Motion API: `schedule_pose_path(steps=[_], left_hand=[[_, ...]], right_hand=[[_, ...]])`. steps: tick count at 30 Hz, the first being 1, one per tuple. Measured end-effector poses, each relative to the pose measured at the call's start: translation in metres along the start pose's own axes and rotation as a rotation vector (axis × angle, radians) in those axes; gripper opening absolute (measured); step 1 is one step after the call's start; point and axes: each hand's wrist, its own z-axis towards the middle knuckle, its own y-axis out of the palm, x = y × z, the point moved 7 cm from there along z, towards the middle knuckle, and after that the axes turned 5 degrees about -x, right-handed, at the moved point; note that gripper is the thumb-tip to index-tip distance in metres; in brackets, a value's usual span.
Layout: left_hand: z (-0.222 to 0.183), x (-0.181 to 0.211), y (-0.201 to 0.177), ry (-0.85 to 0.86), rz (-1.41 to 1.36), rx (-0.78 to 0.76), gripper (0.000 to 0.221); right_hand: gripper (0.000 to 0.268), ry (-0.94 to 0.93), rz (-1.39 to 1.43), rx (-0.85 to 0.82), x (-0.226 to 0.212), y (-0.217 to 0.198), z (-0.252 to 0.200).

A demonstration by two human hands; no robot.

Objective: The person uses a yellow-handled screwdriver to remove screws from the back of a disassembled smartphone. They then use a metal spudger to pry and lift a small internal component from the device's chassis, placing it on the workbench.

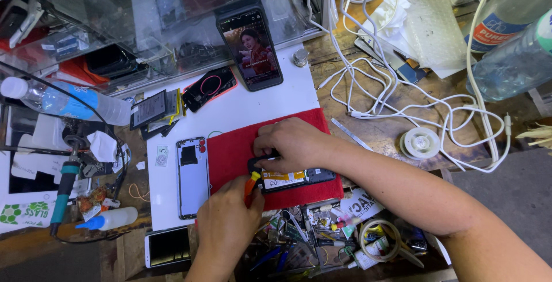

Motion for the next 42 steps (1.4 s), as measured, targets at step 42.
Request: schedule_pose_path(steps=[42], left_hand=[[-0.003,0.042,0.041,0.125,0.636,0.135,0.009]], right_hand=[[0.026,-0.019,-0.026,0.103,0.006,0.005,-0.002]])
